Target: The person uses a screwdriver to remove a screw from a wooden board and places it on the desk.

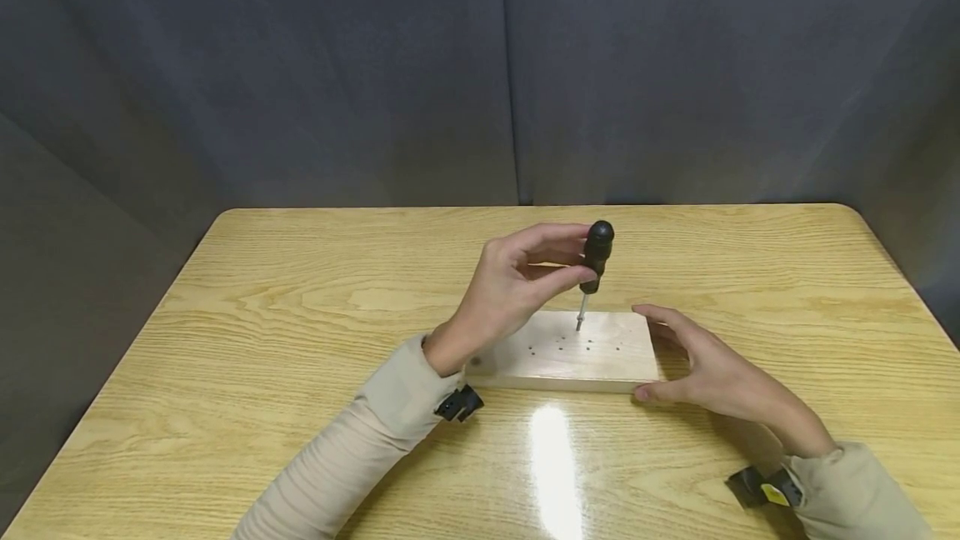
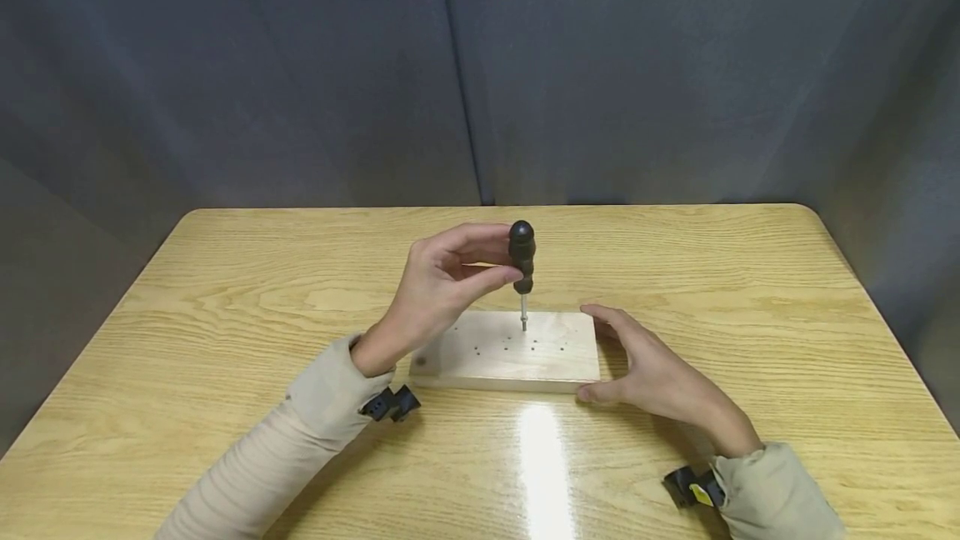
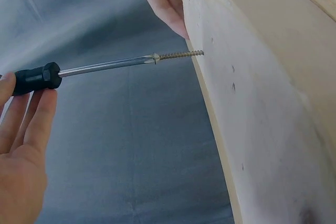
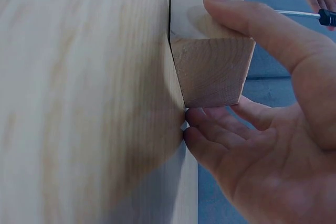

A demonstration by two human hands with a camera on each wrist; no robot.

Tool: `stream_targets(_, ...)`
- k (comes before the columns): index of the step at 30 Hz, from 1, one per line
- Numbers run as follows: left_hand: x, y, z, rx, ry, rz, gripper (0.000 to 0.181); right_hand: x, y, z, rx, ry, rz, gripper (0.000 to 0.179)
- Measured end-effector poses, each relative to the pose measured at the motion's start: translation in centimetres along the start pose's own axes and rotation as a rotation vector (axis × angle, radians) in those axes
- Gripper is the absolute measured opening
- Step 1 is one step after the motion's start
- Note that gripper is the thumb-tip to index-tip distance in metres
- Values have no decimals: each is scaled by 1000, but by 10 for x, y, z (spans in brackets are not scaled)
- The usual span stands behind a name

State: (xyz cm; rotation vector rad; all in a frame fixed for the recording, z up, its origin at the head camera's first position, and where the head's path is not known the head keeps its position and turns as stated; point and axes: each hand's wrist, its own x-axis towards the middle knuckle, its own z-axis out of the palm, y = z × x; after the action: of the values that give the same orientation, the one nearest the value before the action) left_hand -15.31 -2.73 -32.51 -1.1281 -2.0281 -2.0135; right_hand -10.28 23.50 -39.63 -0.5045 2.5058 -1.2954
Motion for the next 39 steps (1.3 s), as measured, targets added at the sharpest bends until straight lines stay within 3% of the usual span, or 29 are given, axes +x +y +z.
stream_targets(7,0,3,-1,27,0,-52,46,0,0,0,-11,-3,7,102)
stream_targets(21,0,6,-2,105,-25,-69,38,-1,0,0,-3,-4,6,101)
stream_targets(39,2,7,-1,114,-17,-43,35,0,-1,-1,-8,-2,-1,101)
